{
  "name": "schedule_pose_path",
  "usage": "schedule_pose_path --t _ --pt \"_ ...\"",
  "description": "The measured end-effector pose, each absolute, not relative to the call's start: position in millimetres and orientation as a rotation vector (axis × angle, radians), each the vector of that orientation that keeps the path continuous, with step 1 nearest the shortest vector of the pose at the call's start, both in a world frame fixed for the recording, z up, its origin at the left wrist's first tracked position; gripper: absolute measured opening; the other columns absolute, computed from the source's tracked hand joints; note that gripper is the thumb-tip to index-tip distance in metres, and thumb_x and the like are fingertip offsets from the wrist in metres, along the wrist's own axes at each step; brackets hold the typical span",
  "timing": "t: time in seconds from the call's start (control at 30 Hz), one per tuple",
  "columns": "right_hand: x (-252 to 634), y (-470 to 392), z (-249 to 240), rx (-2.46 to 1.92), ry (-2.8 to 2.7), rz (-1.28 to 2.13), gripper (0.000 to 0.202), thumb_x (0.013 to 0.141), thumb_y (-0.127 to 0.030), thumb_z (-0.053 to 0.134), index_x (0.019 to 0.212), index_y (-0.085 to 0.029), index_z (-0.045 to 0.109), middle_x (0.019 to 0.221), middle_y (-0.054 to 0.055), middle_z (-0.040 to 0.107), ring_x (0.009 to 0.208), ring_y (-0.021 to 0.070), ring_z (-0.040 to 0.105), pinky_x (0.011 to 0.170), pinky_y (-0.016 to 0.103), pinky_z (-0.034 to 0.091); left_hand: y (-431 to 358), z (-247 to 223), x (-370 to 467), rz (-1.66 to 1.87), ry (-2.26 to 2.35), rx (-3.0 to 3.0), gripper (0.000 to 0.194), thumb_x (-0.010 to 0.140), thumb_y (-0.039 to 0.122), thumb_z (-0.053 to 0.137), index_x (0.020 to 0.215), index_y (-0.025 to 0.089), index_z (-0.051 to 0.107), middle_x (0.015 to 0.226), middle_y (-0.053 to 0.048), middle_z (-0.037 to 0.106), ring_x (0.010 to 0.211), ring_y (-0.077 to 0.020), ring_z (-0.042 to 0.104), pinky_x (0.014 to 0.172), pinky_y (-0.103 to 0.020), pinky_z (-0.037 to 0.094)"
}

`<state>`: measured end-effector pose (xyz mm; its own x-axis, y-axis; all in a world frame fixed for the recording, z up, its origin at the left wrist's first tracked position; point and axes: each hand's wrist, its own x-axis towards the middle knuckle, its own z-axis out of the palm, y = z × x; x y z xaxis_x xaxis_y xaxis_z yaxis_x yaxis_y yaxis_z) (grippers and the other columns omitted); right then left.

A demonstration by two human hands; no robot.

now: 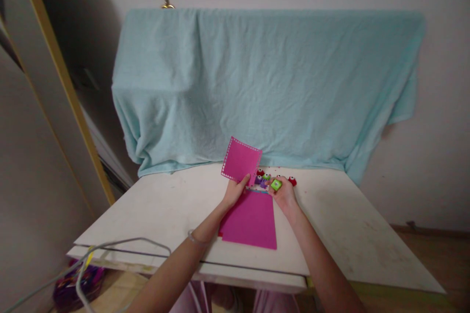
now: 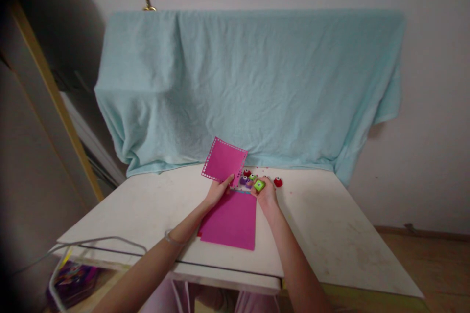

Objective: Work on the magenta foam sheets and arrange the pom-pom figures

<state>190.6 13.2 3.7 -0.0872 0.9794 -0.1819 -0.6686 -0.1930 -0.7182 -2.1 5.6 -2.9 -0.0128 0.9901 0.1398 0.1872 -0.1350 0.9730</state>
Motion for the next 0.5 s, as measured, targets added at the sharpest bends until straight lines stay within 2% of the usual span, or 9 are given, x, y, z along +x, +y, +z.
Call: schedule_pose_path --t 0.27,0.5 --pt "192.5 10.9 5.3 -0.807 -0.677 1.595 0.018 0.072 -0.029 0.055 0.058 -0.02 0.051 0.061 0.005 0.063 0.038 0.0088 0.041 0.035 0.021 0.031 7.5 -7.1 -2.1 1.244 1.281 1.439 0.052 0.083 0.064 0.048 0.056 0.02 0.048 0.045 0.002 0.046 0.045 -0.0132 0.044 0.051 -0.027 0.034" --pt "191.8 7.9 9.9 -0.772 -0.642 1.621 0.019 0.073 -0.031 0.058 0.06 -0.018 0.053 0.052 0.0 0.055 0.033 0.0052 0.031 0.032 0.019 0.023 8.2 -8.8 -2.6 1.238 1.26 1.45 0.051 0.083 0.064 0.048 0.057 0.02 0.049 0.046 0.002 0.048 0.044 -0.0132 0.044 0.05 -0.026 0.034"
